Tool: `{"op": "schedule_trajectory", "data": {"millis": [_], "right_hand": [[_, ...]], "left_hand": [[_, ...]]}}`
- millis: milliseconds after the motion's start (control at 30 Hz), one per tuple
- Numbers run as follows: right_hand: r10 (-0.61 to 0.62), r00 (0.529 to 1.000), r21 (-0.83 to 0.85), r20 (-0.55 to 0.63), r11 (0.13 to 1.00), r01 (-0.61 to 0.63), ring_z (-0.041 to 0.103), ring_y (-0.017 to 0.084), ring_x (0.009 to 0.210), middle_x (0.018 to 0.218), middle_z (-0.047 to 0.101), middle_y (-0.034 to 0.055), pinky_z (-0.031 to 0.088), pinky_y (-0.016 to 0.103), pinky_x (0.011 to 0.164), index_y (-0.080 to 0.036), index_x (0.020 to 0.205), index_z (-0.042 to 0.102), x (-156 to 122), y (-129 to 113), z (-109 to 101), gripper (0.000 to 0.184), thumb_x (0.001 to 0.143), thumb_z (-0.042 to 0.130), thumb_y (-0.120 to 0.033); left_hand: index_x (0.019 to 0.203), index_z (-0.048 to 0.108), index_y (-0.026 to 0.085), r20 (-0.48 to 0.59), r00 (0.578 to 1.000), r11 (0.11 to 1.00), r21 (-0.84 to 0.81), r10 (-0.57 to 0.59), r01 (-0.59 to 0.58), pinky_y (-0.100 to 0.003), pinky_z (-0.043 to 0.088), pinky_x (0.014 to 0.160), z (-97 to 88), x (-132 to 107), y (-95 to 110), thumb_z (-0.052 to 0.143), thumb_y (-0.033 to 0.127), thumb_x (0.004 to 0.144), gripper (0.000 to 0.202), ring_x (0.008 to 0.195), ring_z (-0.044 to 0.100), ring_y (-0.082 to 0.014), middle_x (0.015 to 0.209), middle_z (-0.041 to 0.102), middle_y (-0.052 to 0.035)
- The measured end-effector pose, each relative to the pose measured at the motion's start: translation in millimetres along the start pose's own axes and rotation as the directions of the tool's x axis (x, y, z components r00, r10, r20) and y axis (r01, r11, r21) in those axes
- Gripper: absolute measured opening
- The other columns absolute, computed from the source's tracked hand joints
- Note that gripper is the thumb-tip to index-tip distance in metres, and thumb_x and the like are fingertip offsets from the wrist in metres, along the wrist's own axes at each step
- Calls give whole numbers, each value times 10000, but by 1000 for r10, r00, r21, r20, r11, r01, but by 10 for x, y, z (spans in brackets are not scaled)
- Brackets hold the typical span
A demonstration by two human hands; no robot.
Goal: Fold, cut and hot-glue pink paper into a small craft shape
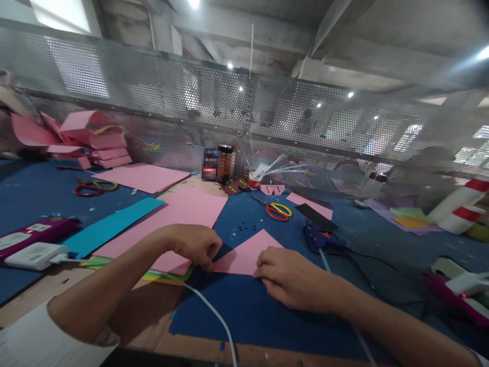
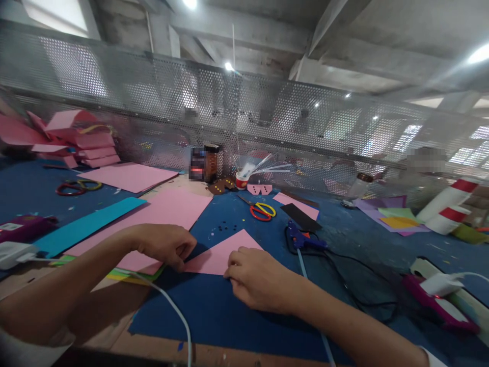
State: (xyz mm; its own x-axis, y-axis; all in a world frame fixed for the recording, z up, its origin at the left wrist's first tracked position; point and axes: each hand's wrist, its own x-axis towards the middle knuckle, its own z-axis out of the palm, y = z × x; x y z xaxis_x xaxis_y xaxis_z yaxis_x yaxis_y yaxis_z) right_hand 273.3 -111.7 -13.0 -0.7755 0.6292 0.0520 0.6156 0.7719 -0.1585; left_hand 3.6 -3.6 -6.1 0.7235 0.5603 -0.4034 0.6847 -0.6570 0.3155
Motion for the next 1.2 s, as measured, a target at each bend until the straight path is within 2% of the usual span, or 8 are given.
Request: {"op": "schedule_trajectory", "data": {"millis": [200, 333, 400, 467, 533, 633, 867, 1200], "right_hand": [[163, 987, 27, -17, 986, -162, 590, 183, 978, 1043, 623, 53, 451, 290, 850, -197, 1055, 647, -322, 181, 49, 179, 989, 532, -317], [180, 983, 11, -32, 984, -180, 605, 174, 968, 1028, 636, 46, 451, 274, 839, -195, 1053, 655, -353, 264, 123, 190, 1007, 498, -292], [162, 986, -26, -34, 986, -163, 611, 174, 955, 1002, 644, 48, 448, 274, 821, -187, 1034, 662, -336, 273, 146, 199, 1012, 483, -270], [144, 989, -73, -43, 986, -147, 613, 176, 937, 987, 648, 59, 445, 276, 793, -172, 1024, 664, -325, 270, 166, 211, 1013, 471, -257], [126, 990, -129, -67, 983, -134, 611, 180, 918, 972, 648, 71, 439, 282, 762, -157, 1015, 658, -325, 265, 189, 216, 1011, 462, -250], [116, 987, -189, -115, 972, -136, 603, 180, 875, 940, 647, 65, 422, 289, 722, -154, 973, 640, -332, 266, 230, 184, 994, 475, -235], [154, 980, -140, -124, 975, -171, 602, 161, 839, 902, 655, 35, 395, 272, 694, -174, 913, 637, -329, 289, 266, 125, 954, 524, -206], [173, 983, 58, -68, 984, -169, 593, 143, 935, 981, 655, 11, 408, 250, 786, -197, 985, 648, -398, 282, 142, 89, 960, 575, -240]], "left_hand": [[756, 636, 213, -36, 999, 998, 65, 1, 1, -244, 303, 522, -26, -58, 59, 687, 332, 705, 140, 636, 553, -148, 700, 638, 35], [791, 637, 227, -79, 996, 999, -4, 36, -36, -239, 336, 548, -64, -107, 142, 682, 305, 737, 105, 669, 580, -148, 733, 654, 40], [820, 632, 235, -165, 985, 996, -71, 49, -61, -234, 375, 596, -64, -117, 248, 662, 307, 782, 87, 709, 591, -144, 777, 662, 42], [834, 635, 237, -277, 955, 985, -101, 106, -138, -227, 400, 683, -25, -100, 381, 667, 278, 794, 66, 809, 599, -145, 867, 672, 37], [868, 640, 240, -292, 940, 970, -112, 175, -215, -227, 405, 725, 59, -52, 502, 652, 274, 831, 51, 838, 595, -146, 911, 667, 29], [862, 623, 226, -319, 921, 968, -37, 224, -248, -241, 400, 730, 226, 62, 591, 638, 241, 852, 23, 839, 576, -158, 919, 641, 6], [857, 628, 214, -375, 892, 968, 75, 251, -240, -263, 406, 781, 405, 220, 551, 591, 185, 877, 51, 891, 579, -178, 937, 620, -19], [814, 659, 218, -326, 935, 989, 5, 138, -144, -259, 384, 670, 437, 289, 515, 625, 224, 824, 35, 794, 613, -175, 857, 686, -3]]}}
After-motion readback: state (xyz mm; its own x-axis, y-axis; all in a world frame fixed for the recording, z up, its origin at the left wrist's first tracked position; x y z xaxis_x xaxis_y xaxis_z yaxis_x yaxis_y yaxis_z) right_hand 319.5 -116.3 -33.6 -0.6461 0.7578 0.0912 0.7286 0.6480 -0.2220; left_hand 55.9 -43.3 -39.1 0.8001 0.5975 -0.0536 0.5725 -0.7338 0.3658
